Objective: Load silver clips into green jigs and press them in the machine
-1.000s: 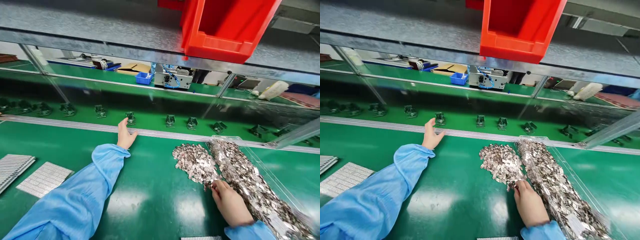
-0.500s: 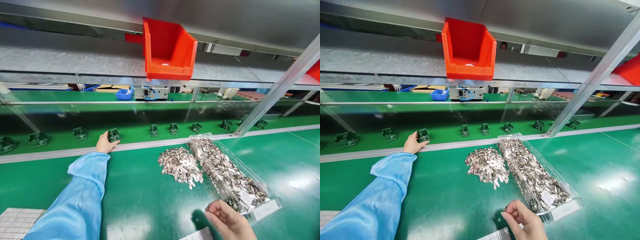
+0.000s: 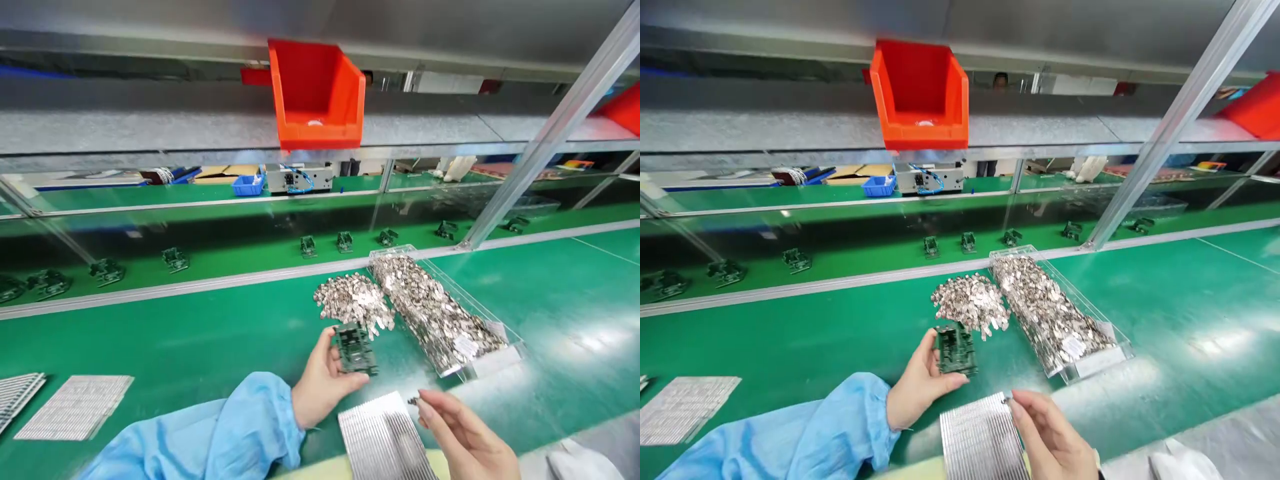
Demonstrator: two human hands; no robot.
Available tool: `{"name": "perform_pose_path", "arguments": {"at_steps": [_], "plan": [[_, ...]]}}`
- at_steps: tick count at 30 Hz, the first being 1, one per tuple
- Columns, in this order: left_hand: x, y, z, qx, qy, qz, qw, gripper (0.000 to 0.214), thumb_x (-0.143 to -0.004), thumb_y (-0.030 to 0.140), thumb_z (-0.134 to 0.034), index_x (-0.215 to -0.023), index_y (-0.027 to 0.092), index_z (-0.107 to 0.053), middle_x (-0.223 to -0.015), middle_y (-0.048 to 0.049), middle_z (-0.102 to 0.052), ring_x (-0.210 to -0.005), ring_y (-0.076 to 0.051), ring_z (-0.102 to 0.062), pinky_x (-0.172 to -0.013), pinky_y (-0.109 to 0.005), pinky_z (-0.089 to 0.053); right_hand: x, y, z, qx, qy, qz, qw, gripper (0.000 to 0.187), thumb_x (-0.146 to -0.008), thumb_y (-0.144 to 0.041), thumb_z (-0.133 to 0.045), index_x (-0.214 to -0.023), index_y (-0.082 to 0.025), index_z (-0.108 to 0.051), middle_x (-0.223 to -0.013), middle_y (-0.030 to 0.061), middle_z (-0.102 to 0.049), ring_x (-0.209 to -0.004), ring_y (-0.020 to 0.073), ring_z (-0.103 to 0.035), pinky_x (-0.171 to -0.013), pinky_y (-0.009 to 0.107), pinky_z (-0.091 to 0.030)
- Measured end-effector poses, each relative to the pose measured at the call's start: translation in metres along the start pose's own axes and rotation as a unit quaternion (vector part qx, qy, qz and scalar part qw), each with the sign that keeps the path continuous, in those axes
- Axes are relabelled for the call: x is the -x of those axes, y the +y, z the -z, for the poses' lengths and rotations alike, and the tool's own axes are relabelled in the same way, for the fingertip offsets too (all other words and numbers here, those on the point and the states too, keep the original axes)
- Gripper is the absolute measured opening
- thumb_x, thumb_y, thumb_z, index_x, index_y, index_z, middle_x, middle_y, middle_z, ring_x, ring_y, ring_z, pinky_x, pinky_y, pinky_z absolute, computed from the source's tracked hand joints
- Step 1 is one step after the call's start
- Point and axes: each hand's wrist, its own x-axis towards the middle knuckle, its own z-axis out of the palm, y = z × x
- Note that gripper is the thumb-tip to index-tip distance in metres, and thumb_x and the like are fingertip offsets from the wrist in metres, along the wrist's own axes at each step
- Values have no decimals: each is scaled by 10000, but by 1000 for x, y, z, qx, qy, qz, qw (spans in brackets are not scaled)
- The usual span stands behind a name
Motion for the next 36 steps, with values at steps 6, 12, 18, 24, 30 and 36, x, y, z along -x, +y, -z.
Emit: {"name": "perform_pose_path", "arguments": {"at_steps": [6, 12, 18, 24, 30, 36], "plan": [[27, 5, -35, -38, -47, -22, 998, 571, -701, 302, -792, -1151, 250, -445, -1038, -43, -594, -871, -144, -619, -783, -252, -517, 20, -24, -17, -66, 97, -31, 993, 247, -696, -345, -792, -806, -190, -633, -696, 23, -673, -642, 158, -639, -591, 226, -539], [26, -14, -19, -63, -55, -23, 996, 560, -723, 190, -768, -1187, 268, -464, -1022, -6, -571, -873, -111, -608, -788, -216, -514, 24, -24, -37, -55, 89, -26, 994, 175, -724, -274, -730, -824, -196, -609, -674, 6, -652, -625, 145, -601, -585, 234, -493], [31, -15, -16, -90, -76, -33, 992, 531, -767, 140, -713, -1215, 288, -470, -1022, 0, -605, -851, -99, -614, -751, -183, -513, 25, -13, -53, -21, 68, -25, 997, 143, -742, -224, -681, -850, -204, -590, -685, -8, -648, -615, 136, -574, -579, 231, -454], [33, -18, -14, -106, -108, -45, 987, 507, -823, 161, -668, -1246, 331, -446, -1091, 2, -602, -939, -103, -610, -852, -196, -500, 27, -8, -54, 7, 73, -20, 997, 122, -767, -236, -673, -833, -207, -573, -672, -28, -606, -591, 121, -524, -554, 217, -428], [35, -22, -10, -164, -122, -79, 976, 355, -940, 258, -512, -1276, 308, -409, -940, 0, -623, -811, -111, -585, -746, -210, -480, 31, -6, -56, 46, 77, 8, 996, 109, -813, -262, -656, -808, -212, -560, -678, -31, -570, -593, 119, -490, -550, 218, -419], [37, -20, -11, -227, -69, -63, 969, 294, -939, 323, -510, -1217, 250, -448, -903, -17, -615, -836, -147, -578, -708, -235, -457, 35, -3, -55, 16, 75, 16, 997, 69, -826, -239, -639, -847, -217, -576, -874, 25, -599, -793, 166, -569, -677, 263, -480]]}}
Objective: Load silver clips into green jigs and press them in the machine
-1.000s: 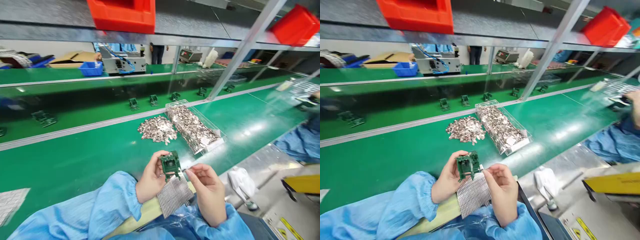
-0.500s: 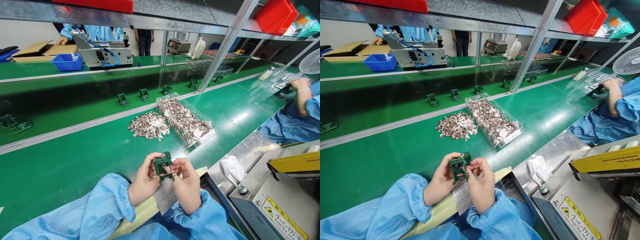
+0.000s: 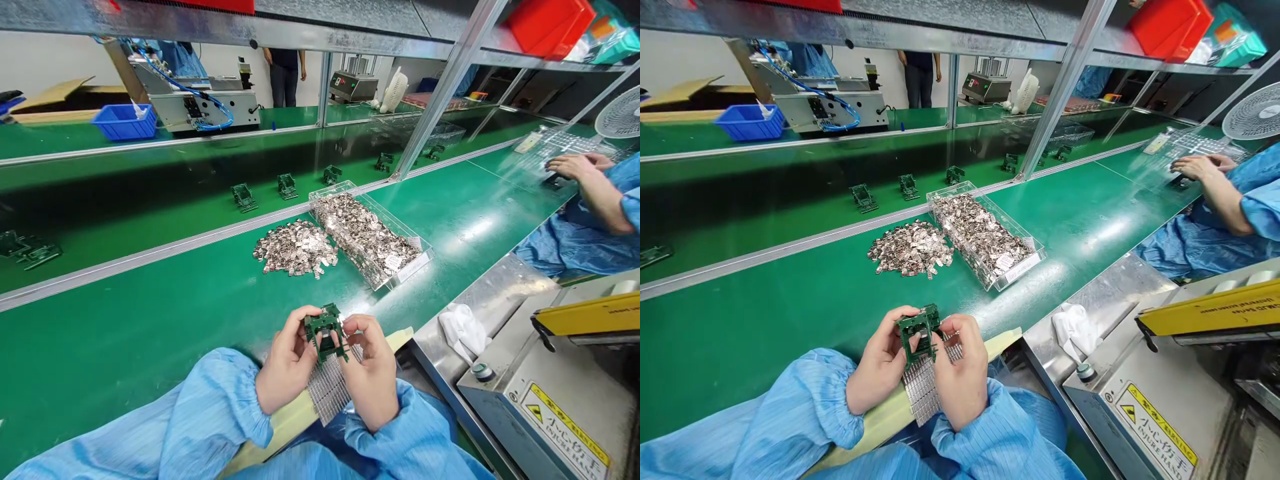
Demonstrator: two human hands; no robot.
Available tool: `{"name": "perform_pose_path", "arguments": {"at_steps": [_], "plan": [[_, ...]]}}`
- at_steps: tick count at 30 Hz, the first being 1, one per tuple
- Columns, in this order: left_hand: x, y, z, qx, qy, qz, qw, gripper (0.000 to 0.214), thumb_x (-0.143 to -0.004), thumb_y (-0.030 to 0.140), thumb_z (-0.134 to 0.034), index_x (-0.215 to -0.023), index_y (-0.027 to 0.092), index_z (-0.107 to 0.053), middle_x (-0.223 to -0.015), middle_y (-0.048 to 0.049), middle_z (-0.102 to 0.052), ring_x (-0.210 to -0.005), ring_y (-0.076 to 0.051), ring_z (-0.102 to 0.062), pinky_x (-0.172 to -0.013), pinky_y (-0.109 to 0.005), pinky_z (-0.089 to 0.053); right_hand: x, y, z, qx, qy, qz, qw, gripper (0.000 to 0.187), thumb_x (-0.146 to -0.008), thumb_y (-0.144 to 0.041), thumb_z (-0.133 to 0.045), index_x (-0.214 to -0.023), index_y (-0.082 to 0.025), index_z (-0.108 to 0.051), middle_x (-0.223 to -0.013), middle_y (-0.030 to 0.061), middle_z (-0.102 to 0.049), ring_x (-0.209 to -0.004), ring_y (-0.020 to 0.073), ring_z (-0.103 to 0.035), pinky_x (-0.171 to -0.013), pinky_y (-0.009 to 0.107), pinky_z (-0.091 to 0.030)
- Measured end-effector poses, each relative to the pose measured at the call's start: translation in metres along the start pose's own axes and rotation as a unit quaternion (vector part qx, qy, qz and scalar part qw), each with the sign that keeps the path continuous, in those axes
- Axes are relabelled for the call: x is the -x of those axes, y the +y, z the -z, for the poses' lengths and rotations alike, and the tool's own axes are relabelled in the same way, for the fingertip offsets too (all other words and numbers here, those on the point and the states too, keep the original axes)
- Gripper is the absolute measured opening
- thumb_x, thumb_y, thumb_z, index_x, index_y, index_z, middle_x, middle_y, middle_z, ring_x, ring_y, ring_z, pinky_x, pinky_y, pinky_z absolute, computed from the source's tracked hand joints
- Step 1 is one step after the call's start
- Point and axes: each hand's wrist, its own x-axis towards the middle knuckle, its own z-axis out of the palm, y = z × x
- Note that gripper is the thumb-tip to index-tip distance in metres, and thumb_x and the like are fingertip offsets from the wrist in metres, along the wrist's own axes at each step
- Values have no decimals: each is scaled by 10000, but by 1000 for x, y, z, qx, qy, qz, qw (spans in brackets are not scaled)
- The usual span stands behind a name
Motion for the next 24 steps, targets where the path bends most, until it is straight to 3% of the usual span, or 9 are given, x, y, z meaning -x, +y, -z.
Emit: {"name": "perform_pose_path", "arguments": {"at_steps": [2, 7, 13, 24], "plan": [[1, 2, 0, -6, 7, 11, 1000, 302, -935, 335, -514, -1213, 235, -452, -894, -22, -610, -853, -157, -581, -701, -239, -457, 1, 1, 0, -55, -12, -45, 997, 107, -810, -254, -655, -872, -216, -576, -926, 43, -613, -828, 183, -594, -694, 281, -500], [2, 5, -2, 3, 2, 11, 1000, 276, -934, 316, -512, -1191, 224, -469, -903, -18, -613, -822, -142, -579, -707, -231, -469, -1, 0, -3, -158, -19, -136, 978, 212, -707, -241, -741, -818, -211, -564, -757, -5, -600, -650, 135, -555, -588, 232, -469], [4, 7, -3, 32, 0, 16, 999, 259, -920, 252, -527, -1175, 226, -488, -991, -29, -621, -850, -131, -601, -745, -226, -499, 1, -4, -5, -228, -12, -165, 959, 293, -633, -223, -783, -656, -197, -491, -656, -30, -542, -597, 112, -496, -551, 204, -430], [9, 13, -5, 48, -12, 27, 998, 273, -881, 220, -570, -1150, 231, -522, -999, -26, -637, -846, -145, -622, -738, -242, -522, 14, -4, 0, -211, 8, -163, 964, 263, -655, -293, -752, -674, -198, -507, -651, -18, -536, -598, 126, -486, -552, 230, -430]]}}
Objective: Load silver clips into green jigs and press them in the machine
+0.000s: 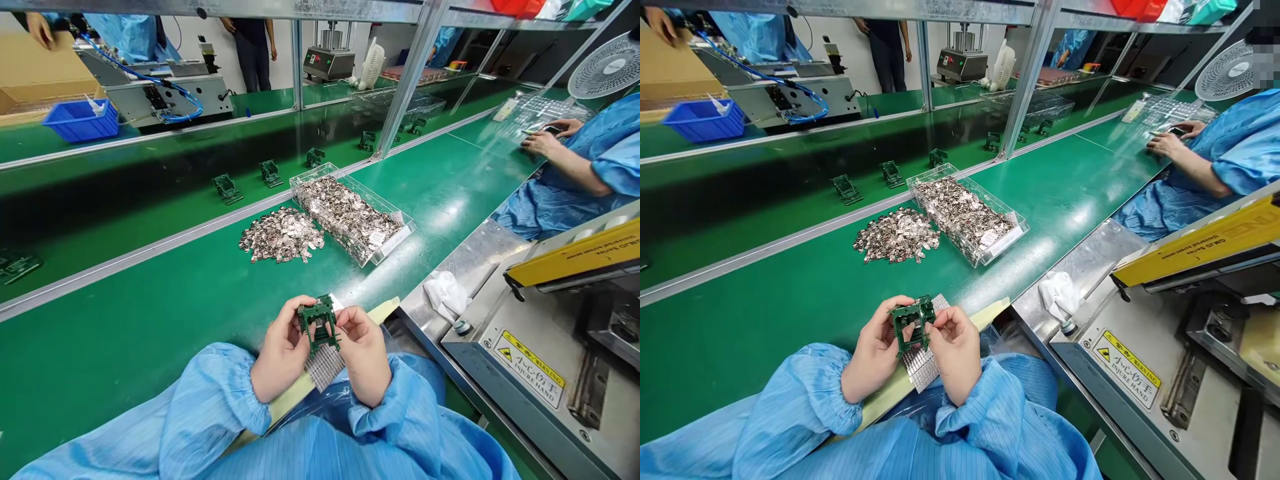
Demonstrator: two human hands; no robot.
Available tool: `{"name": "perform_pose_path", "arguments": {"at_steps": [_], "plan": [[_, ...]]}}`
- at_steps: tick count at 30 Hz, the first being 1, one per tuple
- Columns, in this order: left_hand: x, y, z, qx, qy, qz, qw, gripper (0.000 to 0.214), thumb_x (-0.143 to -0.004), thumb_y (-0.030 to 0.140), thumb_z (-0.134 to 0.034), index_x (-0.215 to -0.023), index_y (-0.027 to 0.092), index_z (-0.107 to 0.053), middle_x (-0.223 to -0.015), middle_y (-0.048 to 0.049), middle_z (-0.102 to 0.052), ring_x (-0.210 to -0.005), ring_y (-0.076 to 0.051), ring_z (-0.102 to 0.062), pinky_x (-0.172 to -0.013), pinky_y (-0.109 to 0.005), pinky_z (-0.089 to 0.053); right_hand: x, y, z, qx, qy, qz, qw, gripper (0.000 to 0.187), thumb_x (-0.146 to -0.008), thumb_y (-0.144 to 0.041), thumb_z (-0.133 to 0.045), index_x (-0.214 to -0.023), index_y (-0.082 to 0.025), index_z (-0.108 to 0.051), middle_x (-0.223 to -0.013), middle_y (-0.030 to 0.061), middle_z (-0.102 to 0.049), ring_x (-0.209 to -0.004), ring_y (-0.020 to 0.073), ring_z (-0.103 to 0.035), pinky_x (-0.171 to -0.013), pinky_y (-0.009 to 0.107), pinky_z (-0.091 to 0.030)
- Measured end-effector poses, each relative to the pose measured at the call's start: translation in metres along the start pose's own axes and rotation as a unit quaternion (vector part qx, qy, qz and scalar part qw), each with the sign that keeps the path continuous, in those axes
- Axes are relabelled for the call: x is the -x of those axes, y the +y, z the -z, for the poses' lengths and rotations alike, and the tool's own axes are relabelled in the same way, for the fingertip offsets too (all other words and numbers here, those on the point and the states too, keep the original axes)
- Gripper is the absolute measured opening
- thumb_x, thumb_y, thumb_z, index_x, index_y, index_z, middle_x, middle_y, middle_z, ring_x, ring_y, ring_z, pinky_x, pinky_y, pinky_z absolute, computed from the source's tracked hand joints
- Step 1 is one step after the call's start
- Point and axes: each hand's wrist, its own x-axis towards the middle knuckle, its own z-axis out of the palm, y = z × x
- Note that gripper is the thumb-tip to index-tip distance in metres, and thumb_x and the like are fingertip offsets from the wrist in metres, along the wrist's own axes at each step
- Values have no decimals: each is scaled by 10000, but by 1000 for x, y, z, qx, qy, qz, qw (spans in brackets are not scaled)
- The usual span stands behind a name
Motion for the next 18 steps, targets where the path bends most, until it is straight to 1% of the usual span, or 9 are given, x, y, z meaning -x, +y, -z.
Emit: {"name": "perform_pose_path", "arguments": {"at_steps": [4, 11, 15, 18], "plan": [[1, 3, -1, -27, 10, -20, 999, 298, -839, 131, -579, -1119, 223, -535, -972, -14, -646, -839, -126, -621, -735, -207, -508, 1, -1, -2, -9, 0, 17, 1000, 291, -644, -286, -749, -638, -204, -470, -625, -26, -520, -570, 117, -462, -517, 216, -416], [6, 8, -5, -35, -5, -4, 999, 315, -835, 92, -545, -1123, 220, -527, -947, -8, -662, -814, -114, -640, -718, -193, -515, 8, -2, 0, -21, 12, 6, 1000, 328, -646, -276, -737, -621, -208, -417, -621, -32, -504, -563, 107, -432, -519, 209, -392], [9, 6, -2, -48, -14, -5, 999, 318, -823, 103, -562, -1122, 210, -541, -959, -20, -659, -806, -121, -645, -704, -198, -525, 15, -5, -2, 20, 29, 6, 999, 336, -675, -308, -732, -622, -210, -416, -637, -25, -501, -580, 114, -445, -528, 219, -407], [10, 1, 2, -41, -19, -8, 999, 339, -796, 114, -594, -1120, 208, -560, -1008, -33, -656, -825, -134, -652, -693, -205, -538, 21, -10, 0, 64, 39, 15, 997, 259, -722, -334, -718, -694, -203, -496, -690, -11, -538, -630, 130, -506, -585, 242, -452]]}}
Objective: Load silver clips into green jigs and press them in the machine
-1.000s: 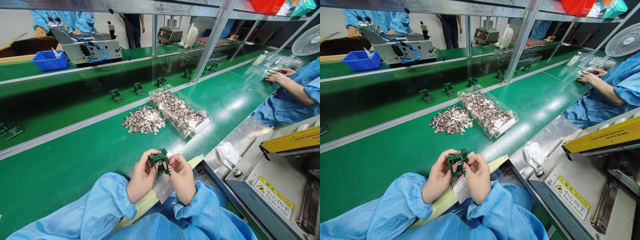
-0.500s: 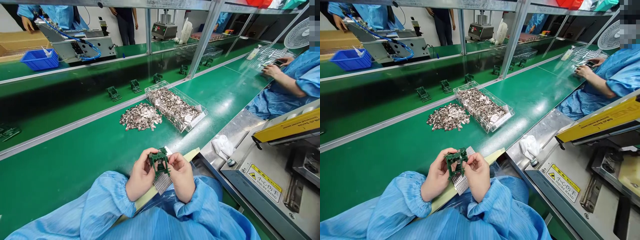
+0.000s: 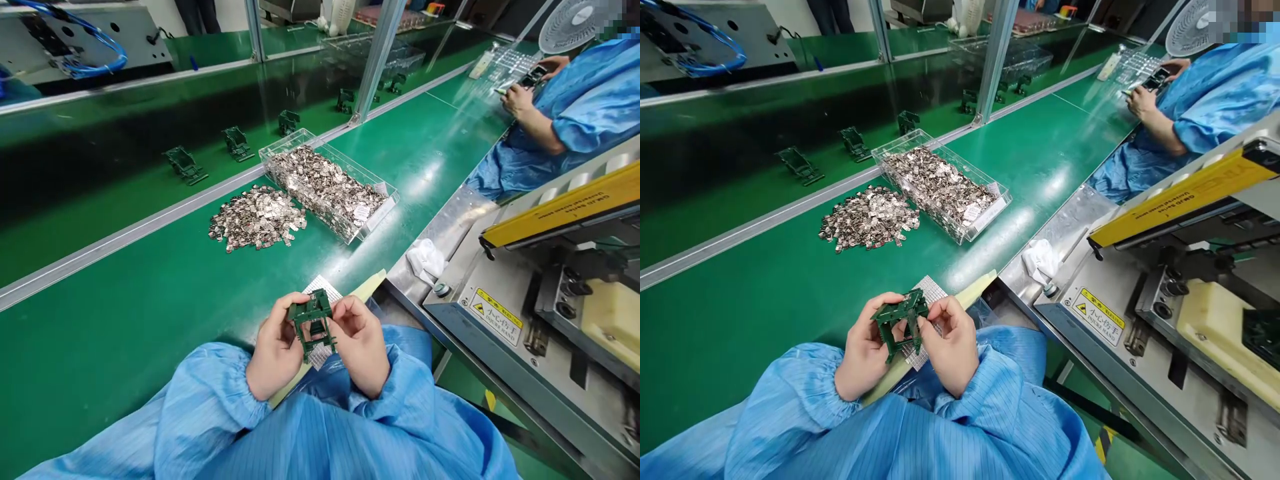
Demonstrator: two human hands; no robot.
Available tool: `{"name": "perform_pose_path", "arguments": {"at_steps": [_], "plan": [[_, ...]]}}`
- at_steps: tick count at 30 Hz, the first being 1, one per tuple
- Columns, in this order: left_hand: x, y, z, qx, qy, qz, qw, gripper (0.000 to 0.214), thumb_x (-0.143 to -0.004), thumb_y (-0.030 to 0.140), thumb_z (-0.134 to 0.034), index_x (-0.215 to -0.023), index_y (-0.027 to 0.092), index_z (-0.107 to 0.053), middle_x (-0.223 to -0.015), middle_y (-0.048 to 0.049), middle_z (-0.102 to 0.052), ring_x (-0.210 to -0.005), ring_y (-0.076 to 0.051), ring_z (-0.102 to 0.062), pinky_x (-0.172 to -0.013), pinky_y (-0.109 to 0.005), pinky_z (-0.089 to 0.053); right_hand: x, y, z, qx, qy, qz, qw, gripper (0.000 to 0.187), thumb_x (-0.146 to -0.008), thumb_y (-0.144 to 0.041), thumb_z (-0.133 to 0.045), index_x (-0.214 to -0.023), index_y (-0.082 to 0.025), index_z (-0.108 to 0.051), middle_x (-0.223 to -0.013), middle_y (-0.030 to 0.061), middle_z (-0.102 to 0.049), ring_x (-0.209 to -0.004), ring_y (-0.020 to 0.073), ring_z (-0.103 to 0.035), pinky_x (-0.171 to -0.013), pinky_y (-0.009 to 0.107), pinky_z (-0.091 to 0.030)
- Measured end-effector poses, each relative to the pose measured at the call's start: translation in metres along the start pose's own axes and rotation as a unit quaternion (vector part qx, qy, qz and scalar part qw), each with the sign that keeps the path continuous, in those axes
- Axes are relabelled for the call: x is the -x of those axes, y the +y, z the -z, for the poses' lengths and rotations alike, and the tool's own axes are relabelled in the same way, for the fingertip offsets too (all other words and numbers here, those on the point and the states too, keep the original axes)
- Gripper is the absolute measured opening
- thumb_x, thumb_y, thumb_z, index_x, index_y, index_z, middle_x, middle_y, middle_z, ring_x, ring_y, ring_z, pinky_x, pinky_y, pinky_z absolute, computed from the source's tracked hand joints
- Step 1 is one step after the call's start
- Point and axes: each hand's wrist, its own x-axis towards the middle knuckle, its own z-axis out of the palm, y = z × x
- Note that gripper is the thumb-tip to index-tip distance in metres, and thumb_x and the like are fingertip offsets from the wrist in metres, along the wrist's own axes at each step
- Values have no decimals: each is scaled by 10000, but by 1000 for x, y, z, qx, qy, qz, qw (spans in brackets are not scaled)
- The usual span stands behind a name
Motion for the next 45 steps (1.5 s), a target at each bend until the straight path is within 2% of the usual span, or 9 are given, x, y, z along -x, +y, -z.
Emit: {"name": "perform_pose_path", "arguments": {"at_steps": [4, 7, 8, 11, 14, 18, 28, 40, 45], "plan": [[0, -5, 2, 19, 0, -3, 1000, 326, -813, 156, -610, -1129, 224, -563, -988, -14, -654, -758, -110, -645, -676, -201, -548, 15, 8, 24, 52, 101, 17, 993, 212, -818, -386, -660, -892, -195, -607, -774, 25, -611, -700, 157, -568, -634, 268, -479], [-4, -4, -1, 20, 29, -2, 999, 278, -833, 208, -621, -1104, 206, -560, -892, -6, -648, -690, -101, -628, -652, -201, -549, 33, 30, 46, 87, 186, -18, 979, 317, -813, -495, -650, -872, -183, -639, -721, 29, -612, -643, 165, -563, -595, 284, -479], [-6, -4, -2, 21, 35, -7, 999, 277, -832, 219, -628, -1099, 200, -559, -891, -10, -648, -700, -104, -631, -658, -202, -551, 38, 39, 51, 93, 180, -41, 978, 372, -803, -545, -640, -852, -177, -653, -695, 31, -613, -618, 166, -559, -580, 289, -478], [-10, -5, -6, 35, 36, -18, 999, 296, -830, 247, -644, -1106, 192, -554, -930, -26, -649, -741, -114, -641, -653, -196, -555, 46, 61, 52, 88, 84, -85, 989, 504, -792, -661, -578, -836, -170, -683, -664, 39, -633, -582, 166, -565, -566, 295, -481], [-12, -9, -10, 72, 31, 4, 997, 364, -819, 314, -668, -1134, 191, -535, -949, -39, -640, -761, -133, -637, -623, -210, -569, 41, 70, 42, 88, 38, -54, 994, 499, -792, -671, -571, -744, -181, -648, -629, 23, -624, -567, 152, -555, -556, 276, -467], [-13, -15, -13, 128, 28, 42, 990, 455, -786, 387, -697, -1153, 200, -503, -1000, -61, -622, -822, -165, -647, -649, -260, -605, 28, 74, 33, 100, 52, 0, 994, 511, -828, -641, -546, -591, -187, -544, -520, -7, -550, -481, 122, -473, -491, 248, -401], [-17, -16, -16, 149, 49, 45, 987, 544, -726, 464, -730, -1130, 198, -481, -996, -72, -622, -803, -171, -665, -578, -239, -602, 21, 94, 39, 136, 47, 120, 982, 469, -906, -547, -469, -613, -197, -578, -531, -2, -530, -505, 141, -488, -510, 268, -396], [-17, -14, -15, 147, 54, 62, 986, 537, -731, 438, -749, -1134, 195, -490, -1076, -82, -602, -837, -168, -667, -610, -248, -623, 17, 89, 54, 221, -8, 247, 944, 312, -944, -277, -447, -690, -199, -610, -582, -1, -500, -549, 147, -497, -543, 275, -373], [-17, -13, -15, 139, 55, 57, 987, 498, -749, 419, -741, -1122, 194, -502, -1034, -71, -614, -815, -149, -661, -608, -231, -622, 15, 90, 53, 252, -9, 297, 921, 339, -937, -209, -433, -601, -217, -475, -569, -10, -425, -542, 146, -431, -531, 282, -322]]}}
